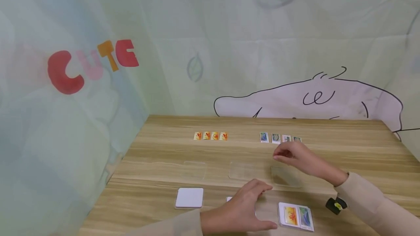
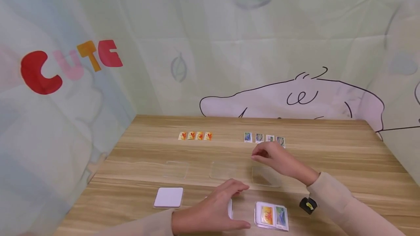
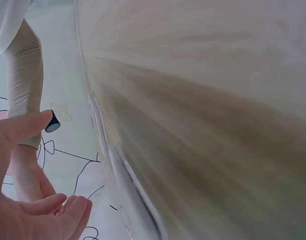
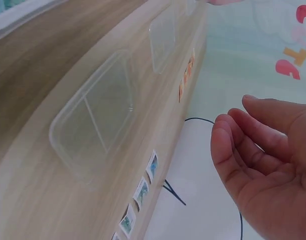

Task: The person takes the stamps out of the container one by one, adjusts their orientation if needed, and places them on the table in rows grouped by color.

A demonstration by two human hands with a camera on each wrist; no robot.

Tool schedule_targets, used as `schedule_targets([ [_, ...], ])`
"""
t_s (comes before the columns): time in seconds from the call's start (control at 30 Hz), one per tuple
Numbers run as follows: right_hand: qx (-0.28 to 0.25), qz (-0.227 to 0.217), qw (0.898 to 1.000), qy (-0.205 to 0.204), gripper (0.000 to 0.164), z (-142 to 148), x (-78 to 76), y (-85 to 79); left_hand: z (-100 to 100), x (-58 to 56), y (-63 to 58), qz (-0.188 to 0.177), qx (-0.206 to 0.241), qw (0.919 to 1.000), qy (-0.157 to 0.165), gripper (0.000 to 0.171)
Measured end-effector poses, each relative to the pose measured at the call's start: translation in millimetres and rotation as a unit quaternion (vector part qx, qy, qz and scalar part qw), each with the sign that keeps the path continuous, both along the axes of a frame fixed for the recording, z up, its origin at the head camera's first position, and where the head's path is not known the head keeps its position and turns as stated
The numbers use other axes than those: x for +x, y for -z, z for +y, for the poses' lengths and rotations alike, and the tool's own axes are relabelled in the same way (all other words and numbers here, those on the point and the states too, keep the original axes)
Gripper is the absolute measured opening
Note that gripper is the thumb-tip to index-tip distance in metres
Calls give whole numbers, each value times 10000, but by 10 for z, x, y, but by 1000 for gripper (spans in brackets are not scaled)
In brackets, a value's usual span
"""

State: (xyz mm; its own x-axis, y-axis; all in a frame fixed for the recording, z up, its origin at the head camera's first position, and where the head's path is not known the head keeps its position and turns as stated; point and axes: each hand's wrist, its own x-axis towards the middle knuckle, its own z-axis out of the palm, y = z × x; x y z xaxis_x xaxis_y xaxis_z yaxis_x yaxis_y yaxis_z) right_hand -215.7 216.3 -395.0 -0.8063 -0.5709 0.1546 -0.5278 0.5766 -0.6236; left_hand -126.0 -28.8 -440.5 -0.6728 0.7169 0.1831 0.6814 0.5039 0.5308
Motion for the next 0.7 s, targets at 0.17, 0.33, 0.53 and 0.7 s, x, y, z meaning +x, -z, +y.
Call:
schedule_targets([
  [0.17, -120, -164, 9998, -45, 12, 124, 70, 54, 47, 2, -67, -410, -39, 9991, -117, 79],
  [0.33, -241, -451, 9987, 13, 15, 265, 138, 121, 91, 7, -90, -691, -48, 9975, -165, 80],
  [0.53, -371, -772, 9963, 9, 16, 431, 231, 177, 148, 12, -60, -663, -128, 9976, -144, 82],
  [0.7, -489, -828, 9953, -58, 13, 551, 323, 241, 220, 25, -48, -432, -172, 9989, -112, 82],
])
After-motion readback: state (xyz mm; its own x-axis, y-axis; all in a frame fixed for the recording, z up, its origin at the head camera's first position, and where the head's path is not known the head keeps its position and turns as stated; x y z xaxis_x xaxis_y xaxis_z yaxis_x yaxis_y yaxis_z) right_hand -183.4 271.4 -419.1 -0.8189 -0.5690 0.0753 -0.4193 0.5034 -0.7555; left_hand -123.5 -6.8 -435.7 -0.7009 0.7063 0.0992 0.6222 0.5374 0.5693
